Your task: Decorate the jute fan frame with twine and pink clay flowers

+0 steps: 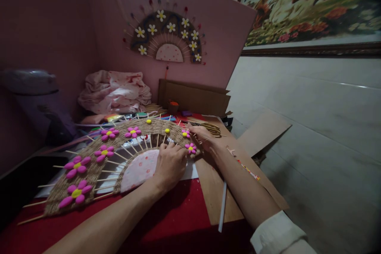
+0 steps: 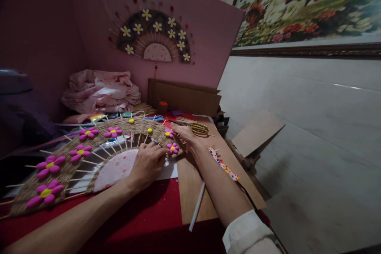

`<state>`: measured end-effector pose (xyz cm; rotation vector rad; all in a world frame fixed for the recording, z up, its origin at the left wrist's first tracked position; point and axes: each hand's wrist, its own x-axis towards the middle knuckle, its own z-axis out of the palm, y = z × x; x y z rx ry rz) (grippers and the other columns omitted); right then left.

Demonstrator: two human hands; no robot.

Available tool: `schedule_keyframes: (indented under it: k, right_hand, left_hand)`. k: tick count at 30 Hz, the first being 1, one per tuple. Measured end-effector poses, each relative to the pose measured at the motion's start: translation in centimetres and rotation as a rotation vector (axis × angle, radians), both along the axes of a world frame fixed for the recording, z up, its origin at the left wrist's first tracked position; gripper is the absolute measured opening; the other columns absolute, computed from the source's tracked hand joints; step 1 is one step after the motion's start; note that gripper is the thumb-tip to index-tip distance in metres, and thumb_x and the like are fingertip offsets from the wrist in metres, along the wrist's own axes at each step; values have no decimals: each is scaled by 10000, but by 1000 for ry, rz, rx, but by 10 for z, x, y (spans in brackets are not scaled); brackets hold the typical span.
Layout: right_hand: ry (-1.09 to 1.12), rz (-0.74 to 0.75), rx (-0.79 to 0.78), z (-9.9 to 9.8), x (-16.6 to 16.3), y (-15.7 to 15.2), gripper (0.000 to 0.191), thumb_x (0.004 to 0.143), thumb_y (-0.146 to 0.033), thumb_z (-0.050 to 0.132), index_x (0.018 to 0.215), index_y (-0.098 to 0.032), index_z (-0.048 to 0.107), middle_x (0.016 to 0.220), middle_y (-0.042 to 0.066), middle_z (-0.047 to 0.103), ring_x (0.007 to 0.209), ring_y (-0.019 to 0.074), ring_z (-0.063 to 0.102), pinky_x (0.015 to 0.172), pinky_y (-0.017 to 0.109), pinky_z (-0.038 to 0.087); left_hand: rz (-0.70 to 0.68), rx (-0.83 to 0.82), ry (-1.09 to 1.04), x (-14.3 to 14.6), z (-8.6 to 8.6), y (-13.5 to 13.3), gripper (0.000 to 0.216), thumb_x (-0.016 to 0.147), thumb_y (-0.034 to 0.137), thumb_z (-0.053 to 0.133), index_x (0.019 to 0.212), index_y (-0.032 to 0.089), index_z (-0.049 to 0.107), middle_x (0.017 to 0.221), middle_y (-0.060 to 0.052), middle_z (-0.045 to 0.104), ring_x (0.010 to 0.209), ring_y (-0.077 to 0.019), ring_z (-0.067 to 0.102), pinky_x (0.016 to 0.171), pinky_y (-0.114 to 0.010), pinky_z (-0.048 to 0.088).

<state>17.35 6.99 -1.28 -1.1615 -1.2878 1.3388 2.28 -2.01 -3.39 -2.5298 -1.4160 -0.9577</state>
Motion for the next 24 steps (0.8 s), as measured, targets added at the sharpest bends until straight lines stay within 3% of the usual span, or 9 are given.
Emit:
schedule_keyframes:
  k: [5,11,24]
  right_hand:
    - [8,-61,11,-10,6,3,478,642,-631,645,645,-156,592,549,-15,555,486,92,427,492,241,308]
    - [13,-32,100,-18,8,2,601,648,-748,537,672,-151,603,621,6,583,518,94,445,502,238,292]
    - [39,-5,129,-11,5,-5,624,628,-772,528,645,-150,582,593,2,553,531,99,443,525,242,301]
  left_hand:
    - [99,143,-9,-7,13,14,252,866,192,448,999,202,662,834,-60,679,821,-233,541,721,-382,302]
    - [207,249,257,-17,31,39,312,820,184,482,1077,250,645,880,-108,624,867,-297,495,709,-410,293]
    - [147,270,376,-16,26,44,337,864,224,434,1149,271,608,1015,-142,576,977,-318,458,776,-444,304]
